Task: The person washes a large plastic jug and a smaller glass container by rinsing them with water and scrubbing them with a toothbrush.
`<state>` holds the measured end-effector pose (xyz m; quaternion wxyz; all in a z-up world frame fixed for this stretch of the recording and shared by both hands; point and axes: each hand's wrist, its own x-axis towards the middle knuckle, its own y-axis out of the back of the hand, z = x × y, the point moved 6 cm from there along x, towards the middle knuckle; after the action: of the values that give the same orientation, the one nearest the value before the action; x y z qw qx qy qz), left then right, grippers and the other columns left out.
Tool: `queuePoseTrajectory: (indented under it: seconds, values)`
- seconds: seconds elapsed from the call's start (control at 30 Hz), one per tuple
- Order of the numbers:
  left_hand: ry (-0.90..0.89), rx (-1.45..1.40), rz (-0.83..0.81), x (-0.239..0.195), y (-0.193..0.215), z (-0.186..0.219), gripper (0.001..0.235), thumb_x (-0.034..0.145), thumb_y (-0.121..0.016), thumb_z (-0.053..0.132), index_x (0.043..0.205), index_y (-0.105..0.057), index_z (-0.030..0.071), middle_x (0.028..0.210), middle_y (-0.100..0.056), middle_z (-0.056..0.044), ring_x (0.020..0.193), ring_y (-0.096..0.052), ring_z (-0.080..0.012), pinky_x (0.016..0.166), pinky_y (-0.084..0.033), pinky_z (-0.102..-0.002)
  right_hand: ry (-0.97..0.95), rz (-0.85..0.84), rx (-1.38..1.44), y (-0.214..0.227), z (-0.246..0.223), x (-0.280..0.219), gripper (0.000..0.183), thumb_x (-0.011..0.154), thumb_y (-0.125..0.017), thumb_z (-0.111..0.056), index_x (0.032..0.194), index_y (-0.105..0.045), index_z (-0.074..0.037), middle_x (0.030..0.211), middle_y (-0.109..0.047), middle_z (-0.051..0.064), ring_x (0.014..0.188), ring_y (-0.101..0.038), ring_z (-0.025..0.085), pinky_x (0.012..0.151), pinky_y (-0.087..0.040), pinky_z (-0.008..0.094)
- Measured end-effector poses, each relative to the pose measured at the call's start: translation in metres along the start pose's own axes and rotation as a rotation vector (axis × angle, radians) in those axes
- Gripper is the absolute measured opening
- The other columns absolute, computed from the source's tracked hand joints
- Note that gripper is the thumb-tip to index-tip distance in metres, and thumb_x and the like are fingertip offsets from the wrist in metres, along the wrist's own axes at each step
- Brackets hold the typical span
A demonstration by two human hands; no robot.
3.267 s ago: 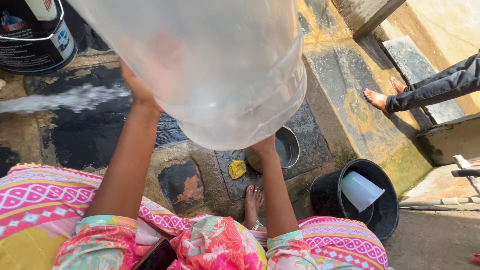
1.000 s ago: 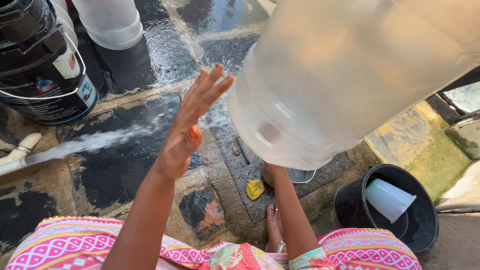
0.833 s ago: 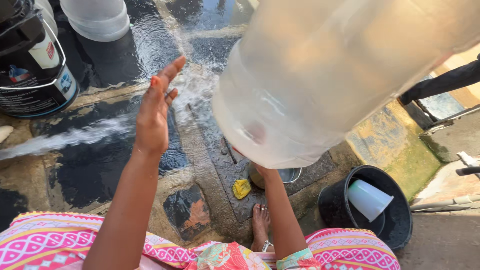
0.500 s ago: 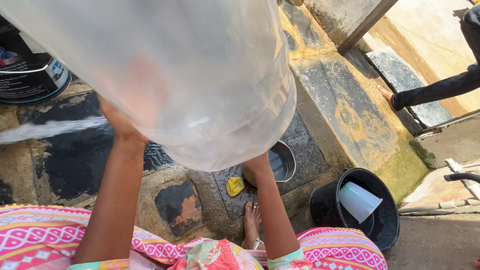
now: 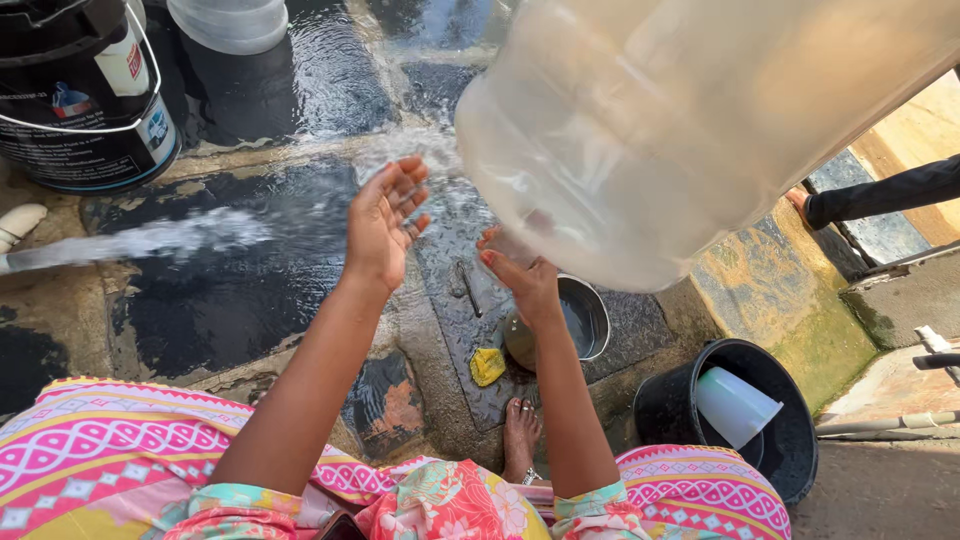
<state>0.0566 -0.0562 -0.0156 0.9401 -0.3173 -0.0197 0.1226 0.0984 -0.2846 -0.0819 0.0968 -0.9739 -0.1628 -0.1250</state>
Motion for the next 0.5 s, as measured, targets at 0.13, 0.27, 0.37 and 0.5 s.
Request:
queuePoseTrajectory:
  seconds: [0.13, 0.27, 0.37, 0.5]
  values:
    - [0.395, -0.124, -0.091, 0.000, -0.026, -0.104, 0.057, 0.097, -0.043, 0.055, 0.130, -0.058, 0.012, 0.127, -0.061, -0.007, 0.114, -0.055, -0.0250, 0.096, -0.045, -0.047, 0.117, -0.055, 0.096, 0.009, -0.026, 0.015, 0.046, 0.088, -0.084, -0.012, 0.128, -0.065, -0.002, 0.119, -0.071, 0.011, 0.109, -0.070, 0.023, 0.098, -0.059, 0.039]
    - [0.655, -0.280, 0.106, -0.019, -0.023, -0.176, 0.066, 0.102, -0.035, 0.056, 0.138, -0.051, 0.004, 0.134, -0.056, -0.020, 0.118, -0.056, -0.0367, 0.098, -0.048, -0.055, 0.193, -0.021, -0.063, 0.006, 0.034, 0.000, 0.049, 0.091, -0.079, -0.020, 0.133, -0.060, -0.003, 0.124, -0.068, 0.011, 0.115, -0.067, 0.024, 0.102, -0.057, 0.041]
    - [0.521, -0.331, 0.106, -0.015, -0.015, -0.180, 0.056, 0.104, -0.036, 0.048, 0.142, -0.049, 0.009, 0.140, -0.057, -0.015, 0.124, -0.058, -0.0319, 0.102, -0.048, -0.050, 0.151, -0.002, -0.261, 0.015, 0.077, -0.021, 0.051, 0.093, -0.074, -0.024, 0.137, -0.057, -0.004, 0.128, -0.065, 0.012, 0.120, -0.063, 0.025, 0.105, -0.055, 0.043]
    - [0.399, -0.403, 0.059, -0.007, 0.005, -0.183, 0.049, 0.106, -0.038, 0.040, 0.144, -0.046, 0.011, 0.143, -0.058, -0.013, 0.128, -0.061, -0.0294, 0.105, -0.050, -0.048, 0.145, 0.095, -0.228, 0.041, 0.094, -0.024, 0.053, 0.097, -0.067, -0.030, 0.141, -0.053, -0.005, 0.135, -0.061, 0.012, 0.126, -0.059, 0.027, 0.109, -0.053, 0.045]
